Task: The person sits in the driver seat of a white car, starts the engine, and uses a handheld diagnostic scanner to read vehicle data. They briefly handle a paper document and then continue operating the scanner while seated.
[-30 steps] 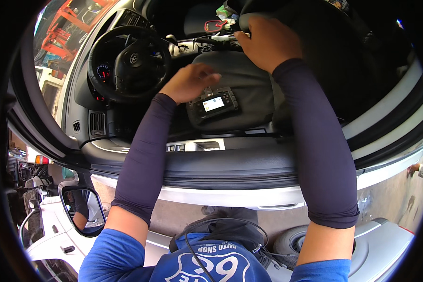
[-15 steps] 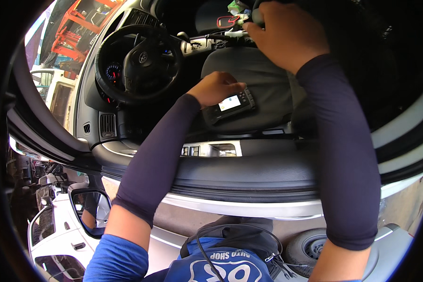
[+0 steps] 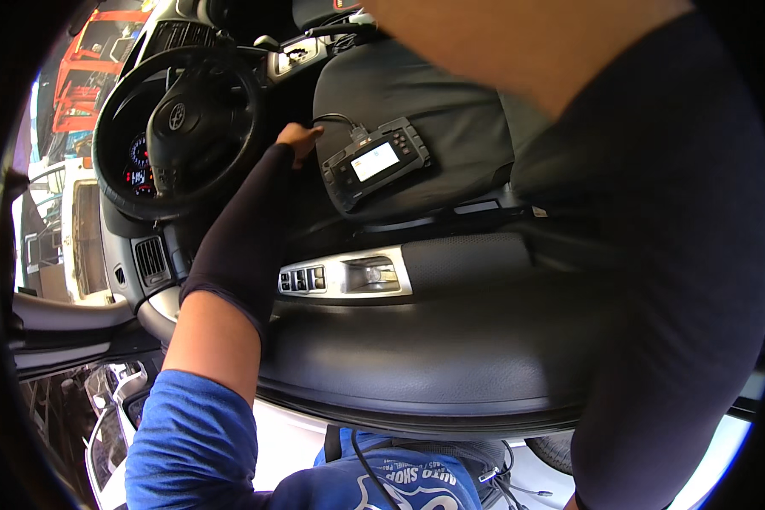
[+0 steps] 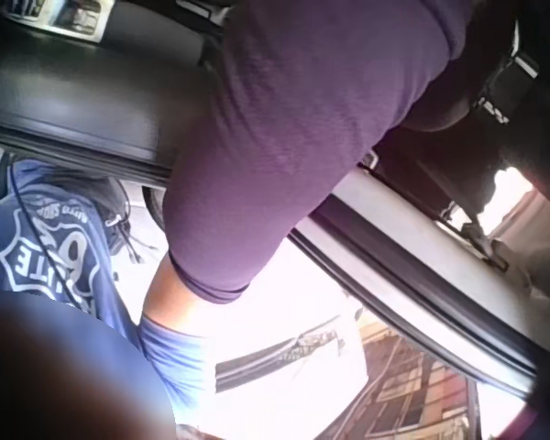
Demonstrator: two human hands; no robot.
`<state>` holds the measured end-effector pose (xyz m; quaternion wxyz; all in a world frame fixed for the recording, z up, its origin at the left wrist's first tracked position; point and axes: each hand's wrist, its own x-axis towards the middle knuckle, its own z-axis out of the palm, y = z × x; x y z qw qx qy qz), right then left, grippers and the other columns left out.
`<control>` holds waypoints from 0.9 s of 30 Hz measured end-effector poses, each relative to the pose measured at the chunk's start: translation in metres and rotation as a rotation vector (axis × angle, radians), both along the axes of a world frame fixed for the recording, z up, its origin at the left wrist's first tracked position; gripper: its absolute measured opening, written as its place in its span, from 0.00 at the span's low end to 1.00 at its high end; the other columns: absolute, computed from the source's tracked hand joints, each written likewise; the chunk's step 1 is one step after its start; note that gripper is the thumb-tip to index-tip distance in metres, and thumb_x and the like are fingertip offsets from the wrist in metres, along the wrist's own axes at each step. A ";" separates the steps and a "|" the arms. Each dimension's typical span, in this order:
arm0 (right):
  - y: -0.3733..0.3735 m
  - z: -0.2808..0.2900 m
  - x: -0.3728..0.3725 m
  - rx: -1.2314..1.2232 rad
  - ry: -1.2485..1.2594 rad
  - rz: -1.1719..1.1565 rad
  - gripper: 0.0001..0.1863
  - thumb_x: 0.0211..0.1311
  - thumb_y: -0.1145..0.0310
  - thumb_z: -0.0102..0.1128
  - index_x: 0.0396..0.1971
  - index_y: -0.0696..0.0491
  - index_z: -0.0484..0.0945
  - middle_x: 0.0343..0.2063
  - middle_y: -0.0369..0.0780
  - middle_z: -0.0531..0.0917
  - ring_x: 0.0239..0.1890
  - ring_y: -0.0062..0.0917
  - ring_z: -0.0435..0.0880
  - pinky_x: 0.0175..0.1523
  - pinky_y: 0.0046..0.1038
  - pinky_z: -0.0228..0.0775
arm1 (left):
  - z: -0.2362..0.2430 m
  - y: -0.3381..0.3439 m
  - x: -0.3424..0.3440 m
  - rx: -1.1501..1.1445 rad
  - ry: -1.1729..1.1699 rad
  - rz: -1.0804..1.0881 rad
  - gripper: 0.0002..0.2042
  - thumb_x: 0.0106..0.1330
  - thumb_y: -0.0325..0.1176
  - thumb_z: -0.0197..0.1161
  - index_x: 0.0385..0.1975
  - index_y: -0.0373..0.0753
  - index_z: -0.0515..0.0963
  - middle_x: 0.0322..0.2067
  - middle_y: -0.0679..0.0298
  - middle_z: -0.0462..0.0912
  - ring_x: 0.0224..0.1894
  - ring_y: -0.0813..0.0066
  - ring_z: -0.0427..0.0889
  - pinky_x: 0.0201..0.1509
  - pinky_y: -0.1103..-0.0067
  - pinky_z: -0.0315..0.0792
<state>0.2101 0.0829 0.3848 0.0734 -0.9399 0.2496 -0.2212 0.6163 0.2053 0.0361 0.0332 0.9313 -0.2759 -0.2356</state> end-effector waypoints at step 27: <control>0.004 -0.004 0.009 0.187 0.244 -0.074 0.20 0.62 0.52 0.67 0.43 0.53 0.81 0.49 0.50 0.74 0.56 0.44 0.72 0.58 0.43 0.67 | -0.024 0.021 -0.048 -0.563 0.633 0.411 0.28 0.71 0.57 0.66 0.49 0.33 0.76 0.40 0.60 0.83 0.42 0.67 0.84 0.49 0.64 0.80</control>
